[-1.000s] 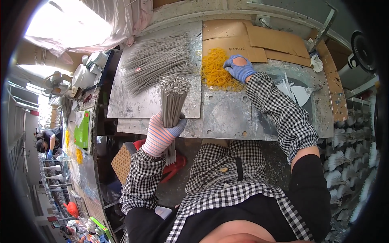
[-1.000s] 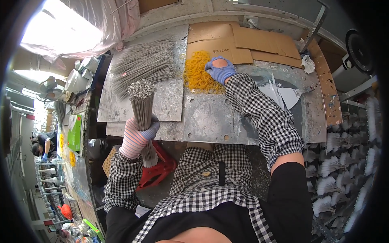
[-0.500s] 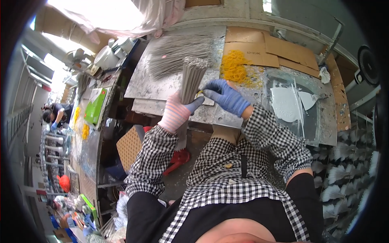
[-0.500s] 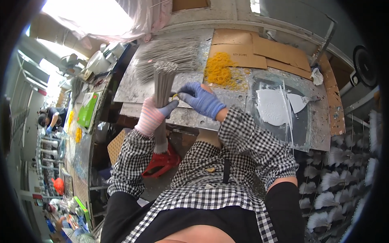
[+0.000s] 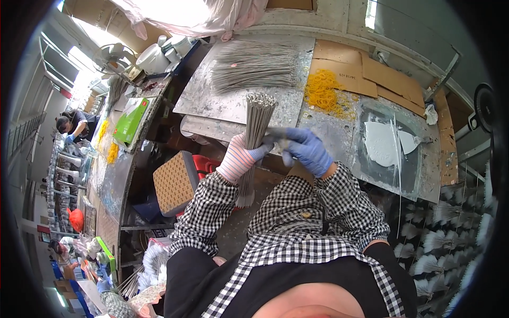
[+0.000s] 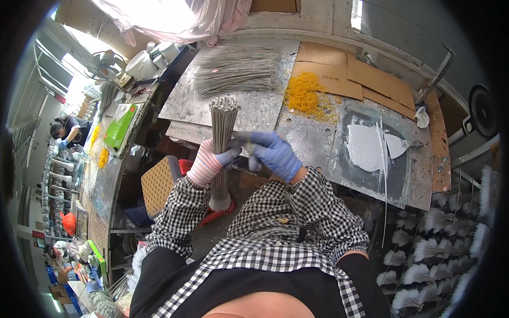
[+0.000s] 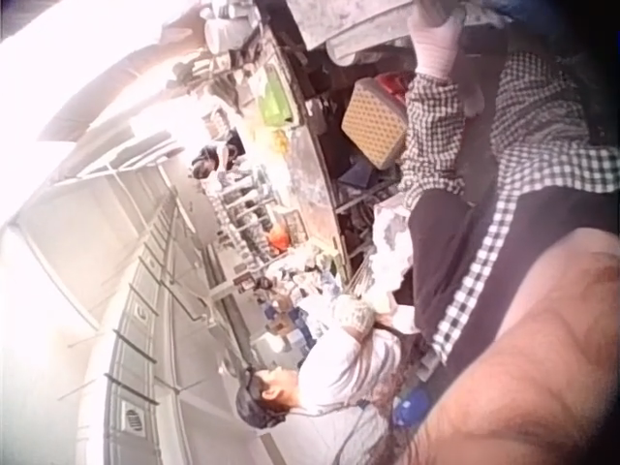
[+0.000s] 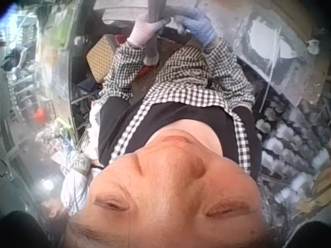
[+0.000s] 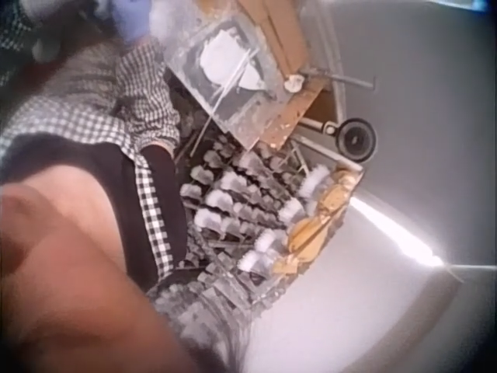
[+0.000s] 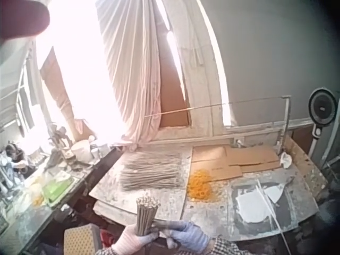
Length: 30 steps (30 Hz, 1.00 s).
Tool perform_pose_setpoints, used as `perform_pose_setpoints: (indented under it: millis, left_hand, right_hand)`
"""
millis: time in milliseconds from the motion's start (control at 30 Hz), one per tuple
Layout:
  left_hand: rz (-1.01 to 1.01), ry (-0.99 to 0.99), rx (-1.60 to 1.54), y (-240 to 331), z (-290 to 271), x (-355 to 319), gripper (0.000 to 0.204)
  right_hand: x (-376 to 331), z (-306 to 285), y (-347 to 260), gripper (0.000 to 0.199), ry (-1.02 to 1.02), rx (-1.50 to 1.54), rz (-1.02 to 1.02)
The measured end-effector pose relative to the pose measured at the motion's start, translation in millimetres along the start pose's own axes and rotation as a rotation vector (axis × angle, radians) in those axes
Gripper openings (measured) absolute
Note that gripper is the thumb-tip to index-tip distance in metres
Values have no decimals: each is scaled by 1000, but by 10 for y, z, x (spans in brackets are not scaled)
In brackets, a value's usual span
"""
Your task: Dipping a bundle of brush bristles into white paint and securing them with a rubber band.
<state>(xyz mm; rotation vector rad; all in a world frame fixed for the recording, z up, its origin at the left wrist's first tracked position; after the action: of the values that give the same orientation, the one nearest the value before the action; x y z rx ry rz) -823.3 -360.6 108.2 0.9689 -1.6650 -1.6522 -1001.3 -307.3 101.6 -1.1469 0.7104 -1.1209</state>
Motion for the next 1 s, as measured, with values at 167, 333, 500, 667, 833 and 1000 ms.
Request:
perform_pose_setpoints:
  millis: [167,333,500,667,833,1000]
  left_hand:
    - [-60,-106,162,-145,85,-79,21]
    - [126,-253,537,-635,166,-156,33]
    - [328,-316,1335,-275,430,-283,33]
    - [335,-239,1158,-292,359,-293,30]
    - [84,-196,378,-349,98,-334,37]
    - [81,-131,300,-383,-141,-292,42]
  right_hand:
    - [74,-251,-57,73,156,66,-278]
    - [26,220,-319,68,121,-908,-410]
    - [511,-484,460,53,-46,-1109,-21]
    - [688,-334,922,55,-19,-1267,303]
    - [585,-167,1001,56,36,690,262]
    - [595,96,198,88,-331,413,-250]
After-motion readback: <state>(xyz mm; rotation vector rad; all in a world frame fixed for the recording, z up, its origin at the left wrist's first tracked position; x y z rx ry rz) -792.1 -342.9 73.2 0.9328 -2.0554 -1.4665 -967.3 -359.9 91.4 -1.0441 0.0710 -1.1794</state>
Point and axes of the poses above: each hand's wrist, its own x-axis towards the middle knuckle, its own z-axis out of the palm, y = z × x, the point moved 4 cm from there along x, towards the middle knuckle, and after that the axes turned 2 degrees about -y, right-handed, at the moved point
